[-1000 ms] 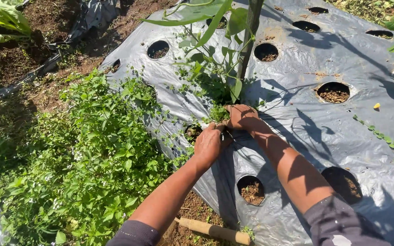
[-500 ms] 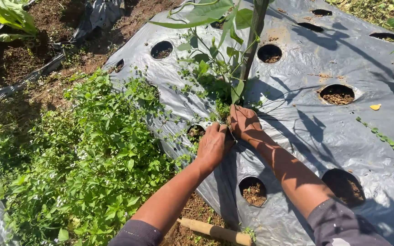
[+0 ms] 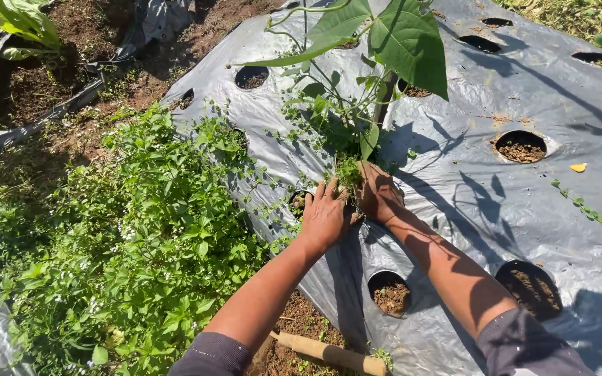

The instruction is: The person weeds a garden bed covered with black plastic mulch. They use a hand hoe to loosen the soil and pull out weeds by hand, clearing the area around the planted seedlings.

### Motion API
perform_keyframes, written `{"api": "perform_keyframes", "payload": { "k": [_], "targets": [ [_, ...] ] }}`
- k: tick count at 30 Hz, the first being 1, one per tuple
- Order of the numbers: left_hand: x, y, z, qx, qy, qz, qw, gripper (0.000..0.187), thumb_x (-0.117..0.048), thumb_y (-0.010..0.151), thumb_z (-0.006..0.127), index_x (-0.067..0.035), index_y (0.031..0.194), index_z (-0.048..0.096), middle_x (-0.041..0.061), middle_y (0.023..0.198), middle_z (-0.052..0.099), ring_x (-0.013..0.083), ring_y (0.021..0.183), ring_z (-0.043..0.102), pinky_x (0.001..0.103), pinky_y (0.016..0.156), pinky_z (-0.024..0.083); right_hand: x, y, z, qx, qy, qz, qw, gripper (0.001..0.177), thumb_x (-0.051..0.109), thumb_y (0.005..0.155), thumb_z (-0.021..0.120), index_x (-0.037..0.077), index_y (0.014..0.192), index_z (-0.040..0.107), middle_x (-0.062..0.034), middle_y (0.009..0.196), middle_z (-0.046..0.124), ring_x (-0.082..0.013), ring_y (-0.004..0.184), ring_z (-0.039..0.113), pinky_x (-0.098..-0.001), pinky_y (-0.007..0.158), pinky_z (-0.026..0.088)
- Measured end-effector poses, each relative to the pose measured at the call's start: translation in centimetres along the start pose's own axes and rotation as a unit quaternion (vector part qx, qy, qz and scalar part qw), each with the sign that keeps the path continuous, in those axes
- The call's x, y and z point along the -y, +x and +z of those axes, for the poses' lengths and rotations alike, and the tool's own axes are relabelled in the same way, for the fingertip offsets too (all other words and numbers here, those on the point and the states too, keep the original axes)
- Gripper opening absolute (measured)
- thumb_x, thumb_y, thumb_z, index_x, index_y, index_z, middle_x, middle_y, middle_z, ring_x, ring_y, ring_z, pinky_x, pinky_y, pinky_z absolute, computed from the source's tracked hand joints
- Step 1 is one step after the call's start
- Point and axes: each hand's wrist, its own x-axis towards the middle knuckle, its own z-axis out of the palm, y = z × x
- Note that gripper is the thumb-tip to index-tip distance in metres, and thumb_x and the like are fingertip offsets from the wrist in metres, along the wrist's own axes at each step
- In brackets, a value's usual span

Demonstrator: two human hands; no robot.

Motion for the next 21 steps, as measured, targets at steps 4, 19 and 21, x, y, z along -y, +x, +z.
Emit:
{"api": "perform_keyframes", "payload": {
  "k": [4,19,21],
  "targets": [
    [1.9,1.9,3.4,0.046,-0.007,0.01,0.999,0.04,-0.02,0.103,0.043,-0.02,0.134,0.068,0.015,0.157,0.046,0.0367,0.153,0.027,0.056,0.12,0.023,2.5,0.4,-1.0,0.014,0.014,0.053,0.998,0.046,0.032,0.109,0.043,0.0,0.137,0.059,-0.0145,0.131,0.062,-0.0188,0.126,0.053,-0.0242,0.107,0.041],
    [1.3,1.6,0.8,0.044,-0.071,0.017,0.996,0.051,-0.044,0.098,0.055,-0.02,0.143,0.058,0.02,0.158,0.038,0.0423,0.149,0.032,0.061,0.11,0.041,-1.9,3.6,3.5,0.091,0.09,-0.061,0.99,0.047,0.046,0.091,0.062,0.008,0.116,0.072,-0.0197,0.112,0.074,-0.0387,0.108,0.069,-0.0559,0.088,0.054],
    [1.4,1.9,1.6,0.056,-0.077,0.011,0.995,0.04,-0.022,0.104,0.045,-0.021,0.141,0.061,0.018,0.159,0.038,0.0409,0.15,0.032,0.059,0.11,0.041,-3.9,7.2,13.4,0.164,0.146,0.023,0.975,0.061,0.078,0.074,0.06,0.032,0.114,0.067,-0.0007,0.113,0.071,-0.0272,0.112,0.069,-0.0518,0.085,0.056]
  ]
}}
